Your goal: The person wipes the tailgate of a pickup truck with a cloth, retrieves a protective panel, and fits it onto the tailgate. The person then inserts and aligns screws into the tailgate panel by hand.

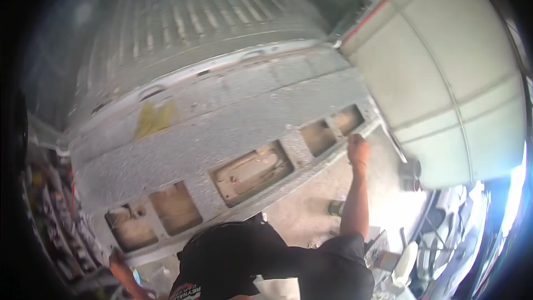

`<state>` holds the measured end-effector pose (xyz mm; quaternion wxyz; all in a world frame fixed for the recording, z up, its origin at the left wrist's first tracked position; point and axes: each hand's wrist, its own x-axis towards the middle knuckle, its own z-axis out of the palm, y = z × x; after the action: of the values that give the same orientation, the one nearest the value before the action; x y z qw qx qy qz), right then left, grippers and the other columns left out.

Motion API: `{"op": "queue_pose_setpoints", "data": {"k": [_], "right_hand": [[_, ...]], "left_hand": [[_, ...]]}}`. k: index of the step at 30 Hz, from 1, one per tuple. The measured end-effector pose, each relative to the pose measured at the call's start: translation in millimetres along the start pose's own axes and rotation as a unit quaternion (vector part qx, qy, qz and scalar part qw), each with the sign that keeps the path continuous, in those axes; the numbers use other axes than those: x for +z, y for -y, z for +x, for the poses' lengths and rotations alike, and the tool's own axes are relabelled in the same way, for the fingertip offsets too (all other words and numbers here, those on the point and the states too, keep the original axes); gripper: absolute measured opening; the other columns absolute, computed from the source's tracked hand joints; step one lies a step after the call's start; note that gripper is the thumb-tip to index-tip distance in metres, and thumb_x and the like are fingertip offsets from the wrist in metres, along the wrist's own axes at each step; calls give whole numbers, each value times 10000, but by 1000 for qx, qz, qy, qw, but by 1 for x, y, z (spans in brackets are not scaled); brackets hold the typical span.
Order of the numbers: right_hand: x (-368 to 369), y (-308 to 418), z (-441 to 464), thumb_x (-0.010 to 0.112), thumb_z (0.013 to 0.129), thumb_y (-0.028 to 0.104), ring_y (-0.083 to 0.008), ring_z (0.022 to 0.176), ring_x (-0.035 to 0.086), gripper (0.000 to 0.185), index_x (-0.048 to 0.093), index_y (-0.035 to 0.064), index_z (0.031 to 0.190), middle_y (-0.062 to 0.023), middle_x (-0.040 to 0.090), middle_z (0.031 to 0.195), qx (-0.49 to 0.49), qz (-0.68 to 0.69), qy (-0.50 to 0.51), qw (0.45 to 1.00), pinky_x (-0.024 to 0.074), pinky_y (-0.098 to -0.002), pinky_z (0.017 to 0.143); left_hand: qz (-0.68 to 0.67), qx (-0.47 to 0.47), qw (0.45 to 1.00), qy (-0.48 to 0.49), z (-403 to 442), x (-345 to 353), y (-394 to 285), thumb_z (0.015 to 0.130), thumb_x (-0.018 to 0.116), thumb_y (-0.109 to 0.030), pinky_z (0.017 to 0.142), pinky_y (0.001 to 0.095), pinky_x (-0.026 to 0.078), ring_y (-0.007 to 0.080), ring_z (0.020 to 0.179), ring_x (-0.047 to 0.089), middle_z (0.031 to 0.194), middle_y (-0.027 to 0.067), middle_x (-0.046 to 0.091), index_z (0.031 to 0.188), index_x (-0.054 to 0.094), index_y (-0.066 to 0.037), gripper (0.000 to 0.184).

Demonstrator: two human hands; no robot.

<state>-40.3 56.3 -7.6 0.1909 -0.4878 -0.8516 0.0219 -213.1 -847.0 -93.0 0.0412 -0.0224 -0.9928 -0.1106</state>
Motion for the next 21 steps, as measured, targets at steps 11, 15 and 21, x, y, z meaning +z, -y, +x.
{"op": "queue_pose_setpoints", "data": {"k": [11,15,21], "right_hand": [[11,48,-40,600,892,357,-448,764,620,375,646,9,759,-251,631,757,-161,0,261,952,487,-492,670],[-11,120,-82,555,906,459,-417,650,640,482,664,31,714,-221,631,663,-174,-72,249,950,507,-502,608],[9,119,-107,536,914,378,-398,640,657,412,657,40,712,-197,654,669,-163,-61,238,956,532,-490,622]], "left_hand": [[91,55,992,75,16,-7,-9,933,466,-86,822,449,477,394,972,575,1059,221,586,1152,567,28,267],[190,122,971,77,16,0,12,946,488,-264,830,463,501,353,984,613,1079,177,635,1163,593,-12,349],[360,-85,927,-61,3,95,84,916,561,-365,793,388,533,269,945,650,1045,133,682,1098,655,-38,386]]}}
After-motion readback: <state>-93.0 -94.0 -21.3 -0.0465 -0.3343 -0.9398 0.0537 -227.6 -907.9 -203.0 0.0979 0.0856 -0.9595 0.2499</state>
